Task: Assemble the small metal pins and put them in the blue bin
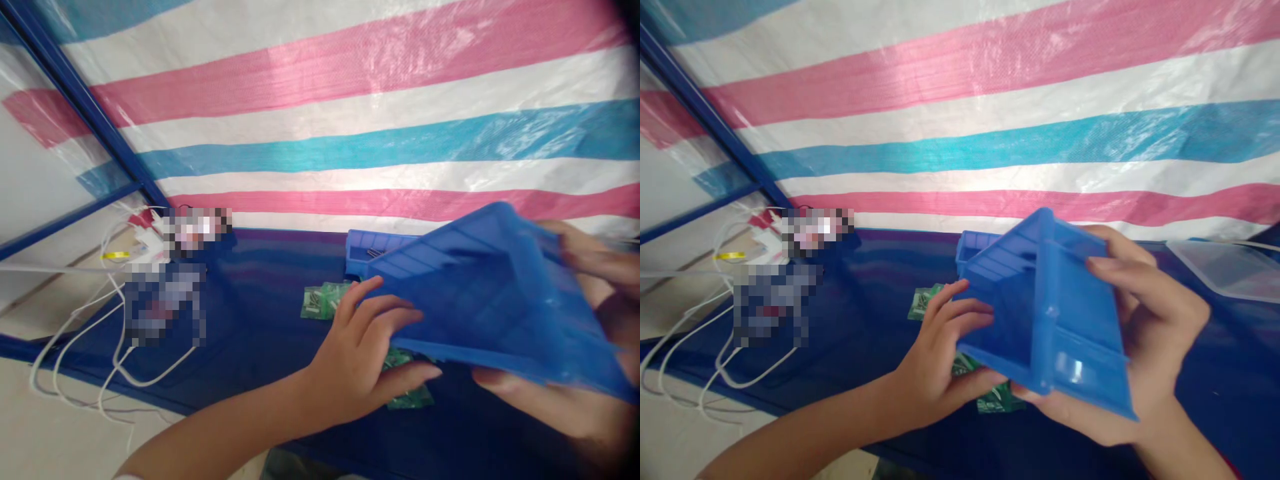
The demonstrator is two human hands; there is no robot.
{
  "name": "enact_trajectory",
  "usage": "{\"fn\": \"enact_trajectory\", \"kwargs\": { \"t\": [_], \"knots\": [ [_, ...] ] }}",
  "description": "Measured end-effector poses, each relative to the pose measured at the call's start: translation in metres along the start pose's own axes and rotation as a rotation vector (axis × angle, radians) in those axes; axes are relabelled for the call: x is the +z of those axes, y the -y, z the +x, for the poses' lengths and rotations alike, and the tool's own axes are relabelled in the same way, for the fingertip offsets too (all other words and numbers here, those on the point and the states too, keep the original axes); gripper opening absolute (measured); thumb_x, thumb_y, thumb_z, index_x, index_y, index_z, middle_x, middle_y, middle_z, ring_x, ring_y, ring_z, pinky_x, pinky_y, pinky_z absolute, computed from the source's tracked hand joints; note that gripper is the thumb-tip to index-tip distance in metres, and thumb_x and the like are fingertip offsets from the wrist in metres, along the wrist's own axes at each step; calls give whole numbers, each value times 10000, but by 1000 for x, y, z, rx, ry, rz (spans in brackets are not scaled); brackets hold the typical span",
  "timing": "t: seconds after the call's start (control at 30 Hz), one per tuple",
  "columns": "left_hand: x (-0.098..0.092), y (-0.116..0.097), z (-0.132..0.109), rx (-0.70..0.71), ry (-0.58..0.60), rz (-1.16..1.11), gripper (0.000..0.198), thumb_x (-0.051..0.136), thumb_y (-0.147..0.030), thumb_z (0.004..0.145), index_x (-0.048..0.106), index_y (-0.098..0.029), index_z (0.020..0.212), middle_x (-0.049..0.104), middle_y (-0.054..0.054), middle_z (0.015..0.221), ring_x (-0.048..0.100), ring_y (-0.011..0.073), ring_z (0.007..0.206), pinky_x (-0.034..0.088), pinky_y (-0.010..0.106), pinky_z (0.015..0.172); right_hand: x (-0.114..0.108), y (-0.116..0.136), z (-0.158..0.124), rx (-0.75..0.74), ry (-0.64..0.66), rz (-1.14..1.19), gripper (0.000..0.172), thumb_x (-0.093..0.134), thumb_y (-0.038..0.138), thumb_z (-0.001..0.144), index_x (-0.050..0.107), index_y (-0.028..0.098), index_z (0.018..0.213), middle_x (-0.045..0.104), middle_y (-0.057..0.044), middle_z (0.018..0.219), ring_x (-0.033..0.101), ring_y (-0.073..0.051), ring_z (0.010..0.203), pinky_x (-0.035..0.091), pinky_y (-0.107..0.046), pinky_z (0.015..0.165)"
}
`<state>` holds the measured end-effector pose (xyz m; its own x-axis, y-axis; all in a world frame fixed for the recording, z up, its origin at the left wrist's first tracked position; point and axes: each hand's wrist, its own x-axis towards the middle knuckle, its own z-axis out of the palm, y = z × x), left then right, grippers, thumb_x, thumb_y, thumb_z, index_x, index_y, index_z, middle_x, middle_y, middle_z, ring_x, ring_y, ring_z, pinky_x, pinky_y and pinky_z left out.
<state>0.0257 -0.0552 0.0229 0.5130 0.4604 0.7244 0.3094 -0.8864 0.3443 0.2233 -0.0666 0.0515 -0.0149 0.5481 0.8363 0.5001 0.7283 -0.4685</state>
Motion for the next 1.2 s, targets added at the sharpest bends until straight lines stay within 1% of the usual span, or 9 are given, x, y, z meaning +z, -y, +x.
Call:
{"fn": "enact_trajectory", "kwargs": {
  "t": [0.1,0.17,0.23,0.33,0.43,0.6,0.8,0.97,1.2],
  "knots": [
    [-8,-2,4,-38,-15,3,139,541,-313,918,528,-197,994,677,30,907,577,204,1047,374,413,1045,9,5,4,9,64,100,1020,729,629,614,235,356,1464,312,-56,1475,313,-323,1358,291,-563,1097],
    [-20,5,2,-98,14,98,145,541,-321,915,555,-187,967,667,39,886,571,203,979,401,402,993,6,-2,2,108,230,123,1126,656,685,645,4,353,1501,168,-71,1556,219,-321,1410,292,-569,1095],
    [-37,20,-2,-182,63,262,179,538,-305,911,569,-166,1018,656,62,886,540,227,982,424,407,938,3,-15,-4,193,442,61,1167,605,727,653,-100,334,1496,103,-90,1579,180,-339,1421,274,-587,1093],
    [-68,55,-10,-282,166,558,217,539,-289,902,583,-158,1070,654,86,937,484,281,1055,390,468,937,3,-31,-17,191,748,-175,1149,613,740,636,-5,325,1512,81,-76,1587,101,-369,1428,237,-600,1099],
    [-91,96,-18,-300,314,721,243,535,-293,902,587,-157,1096,653,97,983,473,294,1065,373,490,936,9,-38,-30,106,914,-301,1150,608,771,605,65,323,1515,103,-73,1584,61,-386,1426,176,-630,1100],
    [-92,148,-16,-290,459,848,221,550,-282,888,607,-211,1089,623,82,1060,434,300,1095,280,557,1012,16,-39,-40,64,973,-328,1146,558,827,580,130,316,1513,112,-90,1581,59,-412,1420,120,-673,1082],
    [-73,181,-2,-317,531,818,225,516,-271,902,623,-256,1099,586,88,1075,400,309,1104,211,662,1010,17,-39,-43,81,1006,-344,1150,533,853,561,148,326,1508,102,-122,1578,43,-421,1418,90,-707,1053],
    [-68,192,1,-291,524,736,228,497,-268,910,628,-247,1095,580,86,1061,406,287,1074,256,613,1012,23,-37,-48,69,1012,-351,1150,605,801,556,133,352,1504,67,-136,1579,38,-419,1420,79,-729,1028],
    [-62,182,-1,-279,513,725,249,470,-290,921,621,-240,1112,585,86,1072,414,288,1086,260,632,1015,29,-37,-52,71,985,-367,1074,672,679,600,181,349,1497,72,-120,1582,62,-422,1419,75,-723,1030]
  ]
}}
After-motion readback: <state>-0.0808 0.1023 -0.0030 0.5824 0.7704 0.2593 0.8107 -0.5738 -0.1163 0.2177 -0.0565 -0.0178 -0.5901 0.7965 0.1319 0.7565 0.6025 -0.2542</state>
